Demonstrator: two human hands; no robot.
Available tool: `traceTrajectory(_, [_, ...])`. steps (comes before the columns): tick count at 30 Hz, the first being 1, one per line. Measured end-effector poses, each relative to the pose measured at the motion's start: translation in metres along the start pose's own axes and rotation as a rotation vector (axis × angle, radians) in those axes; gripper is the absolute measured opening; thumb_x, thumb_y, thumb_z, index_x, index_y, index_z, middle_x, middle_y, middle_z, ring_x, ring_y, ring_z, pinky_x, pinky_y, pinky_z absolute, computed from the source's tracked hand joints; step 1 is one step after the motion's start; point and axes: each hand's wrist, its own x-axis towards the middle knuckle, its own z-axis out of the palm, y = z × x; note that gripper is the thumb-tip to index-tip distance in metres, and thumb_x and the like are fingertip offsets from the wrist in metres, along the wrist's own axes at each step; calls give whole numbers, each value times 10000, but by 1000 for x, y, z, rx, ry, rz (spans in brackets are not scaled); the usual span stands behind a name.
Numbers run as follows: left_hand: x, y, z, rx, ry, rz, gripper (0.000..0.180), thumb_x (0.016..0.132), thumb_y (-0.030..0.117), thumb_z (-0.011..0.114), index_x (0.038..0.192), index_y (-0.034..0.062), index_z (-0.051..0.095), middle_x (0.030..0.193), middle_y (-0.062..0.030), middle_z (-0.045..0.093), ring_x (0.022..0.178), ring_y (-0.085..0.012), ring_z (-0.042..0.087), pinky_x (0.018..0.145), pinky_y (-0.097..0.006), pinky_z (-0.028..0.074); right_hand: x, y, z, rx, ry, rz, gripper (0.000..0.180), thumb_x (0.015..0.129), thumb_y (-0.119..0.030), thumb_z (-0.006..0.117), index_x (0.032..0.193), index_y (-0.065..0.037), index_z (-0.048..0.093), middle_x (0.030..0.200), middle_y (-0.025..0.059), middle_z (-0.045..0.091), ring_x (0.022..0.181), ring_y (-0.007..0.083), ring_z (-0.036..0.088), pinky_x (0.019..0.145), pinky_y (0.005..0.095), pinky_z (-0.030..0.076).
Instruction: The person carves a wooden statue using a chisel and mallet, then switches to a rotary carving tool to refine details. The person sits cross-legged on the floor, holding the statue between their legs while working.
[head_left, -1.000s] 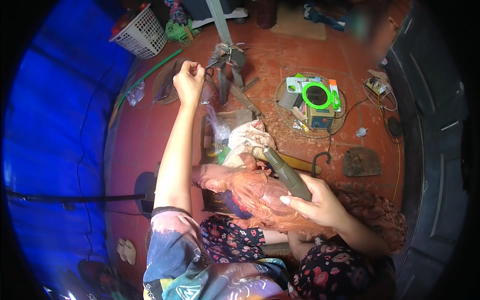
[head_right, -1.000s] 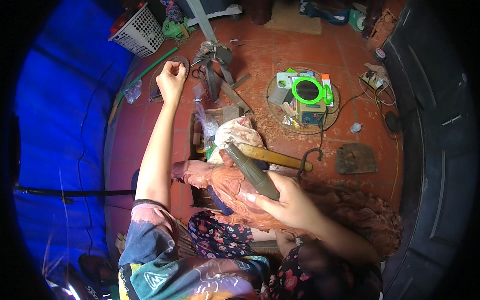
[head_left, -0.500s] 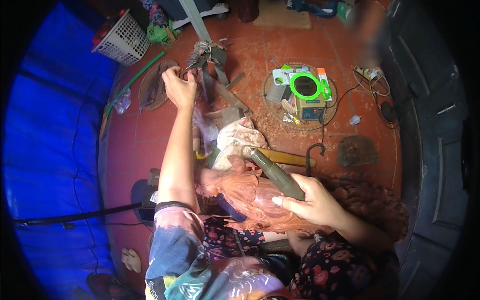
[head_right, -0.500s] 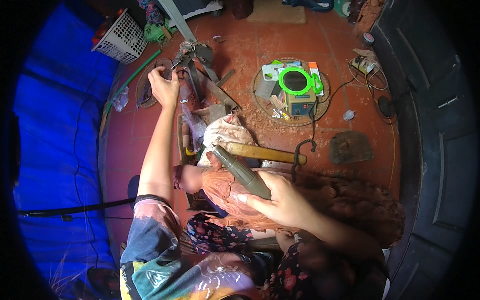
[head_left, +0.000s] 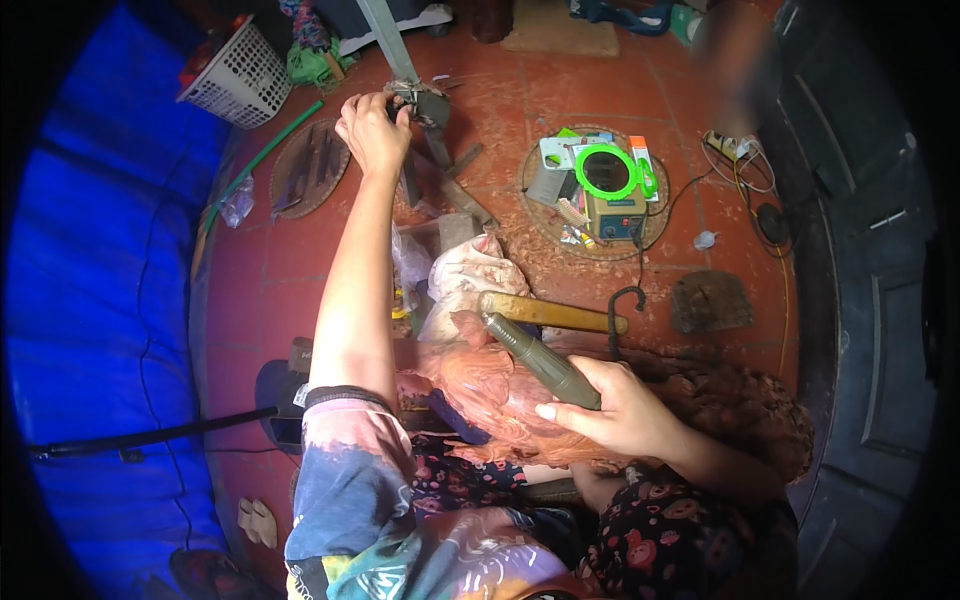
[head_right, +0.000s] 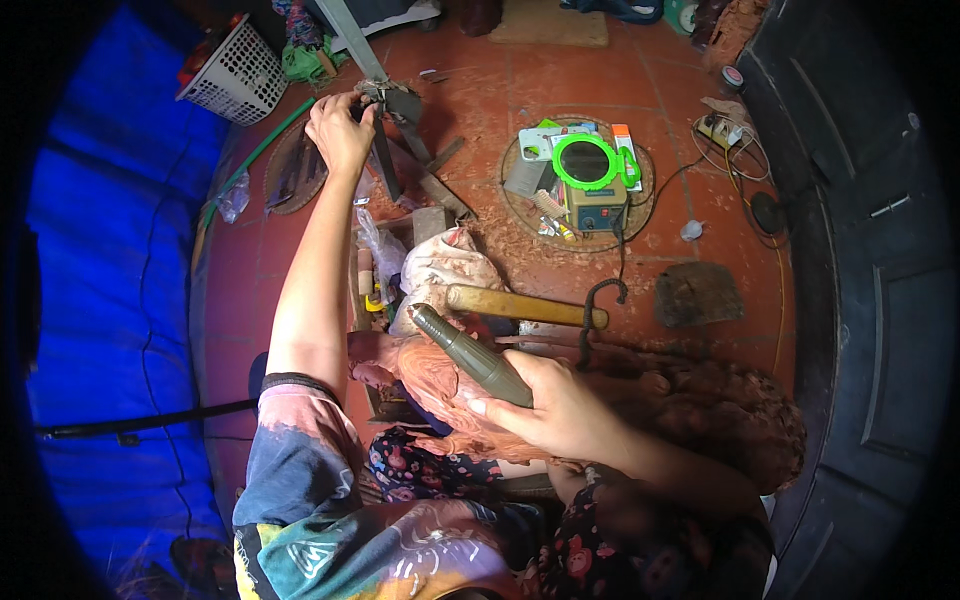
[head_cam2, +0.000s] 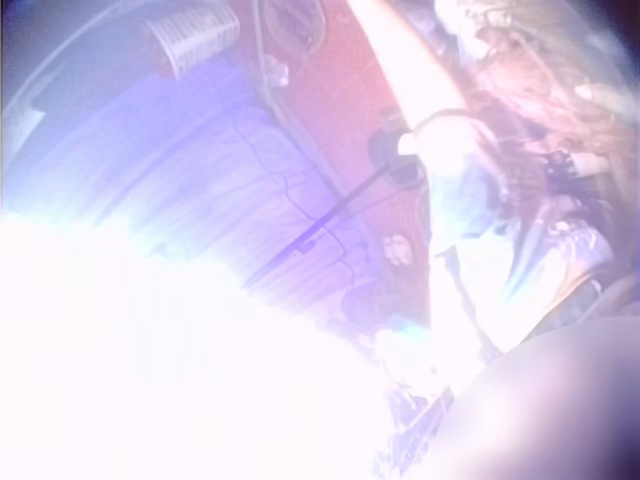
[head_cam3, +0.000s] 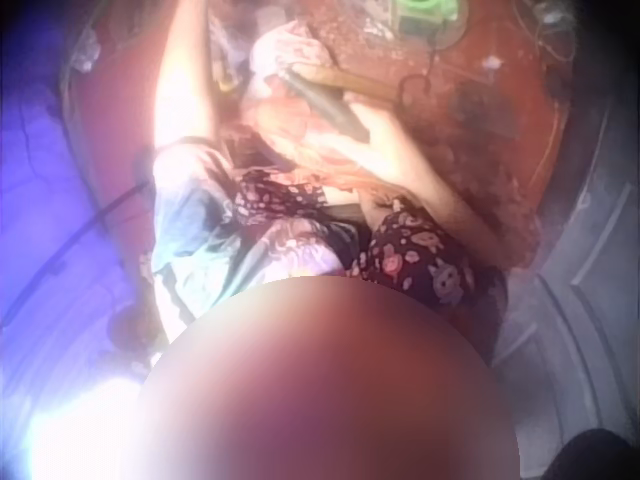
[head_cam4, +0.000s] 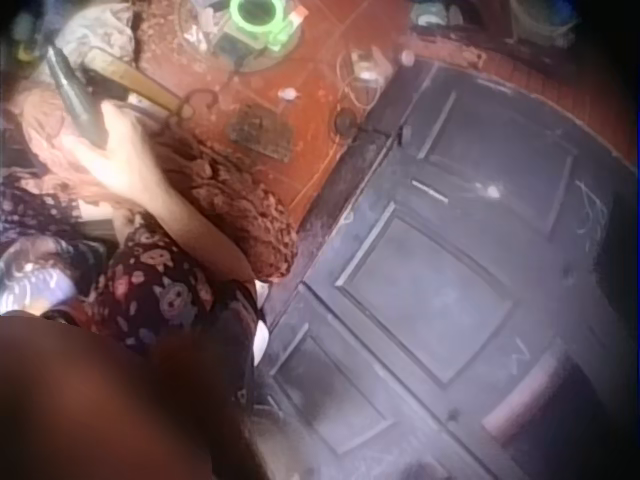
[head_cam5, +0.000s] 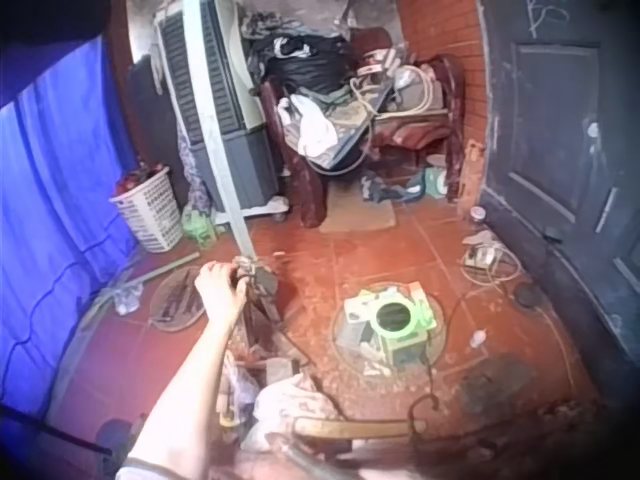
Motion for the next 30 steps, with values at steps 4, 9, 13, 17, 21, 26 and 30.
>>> traceTrajectory(4, [7,-10,9,23,3,5,162,778,253,673,877,131,714,928,-75,678,1022,-242,564,923,-414,327,0,1,1,4,6,-3,301,839,-207,664,1017,18,576,782,89,609,707,128,547,662,303,453])
traceTrajectory(9, [22,-3,2,-309,148,-251,158,851,177,578,909,106,707,922,-109,680,897,-255,622,850,-391,406,-1,7,0,7,14,-22,307,835,-206,667,1028,14,576,788,96,615,707,133,556,663,309,456])
traceTrajectory(13, [48,-7,-29,-913,295,-369,200,933,130,494,1036,-4,600,926,-137,674,743,-188,648,702,-296,512,0,2,2,-7,0,-20,295,831,-203,670,1010,12,574,788,104,610,707,143,557,664,312,455])
traceTrajectory(17, [29,22,-98,-1249,-6,-470,285,921,121,553,1143,-55,524,934,-141,661,725,-111,622,700,-235,520,-1,-10,1,-58,72,-109,273,809,-200,690,951,3,575,752,123,603,675,176,579,637,321,456])
traceTrajectory(21, [-20,55,-181,-1338,-213,-480,399,854,67,629,1222,-12,496,945,-124,654,726,-116,601,676,-228,497,-2,-18,0,-153,192,-157,257,771,-197,719,862,-9,570,682,151,597,604,253,610,583,346,460])
traceTrajectory(26, [-69,91,-249,-1429,-298,-555,333,816,19,652,1124,19,524,864,-54,627,834,-181,661,795,-327,518,-2,-32,8,-193,191,-246,266,780,-207,709,879,-2,572,708,147,613,624,234,615,589,339,460])
traceTrajectory(30, [-90,102,-271,-1514,-206,-749,323,835,21,626,1131,26,497,878,-121,645,805,-241,674,712,-341,582,-7,-38,16,-197,138,-260,270,784,-210,706,888,3,577,717,142,617,624,223,609,597,334,463])
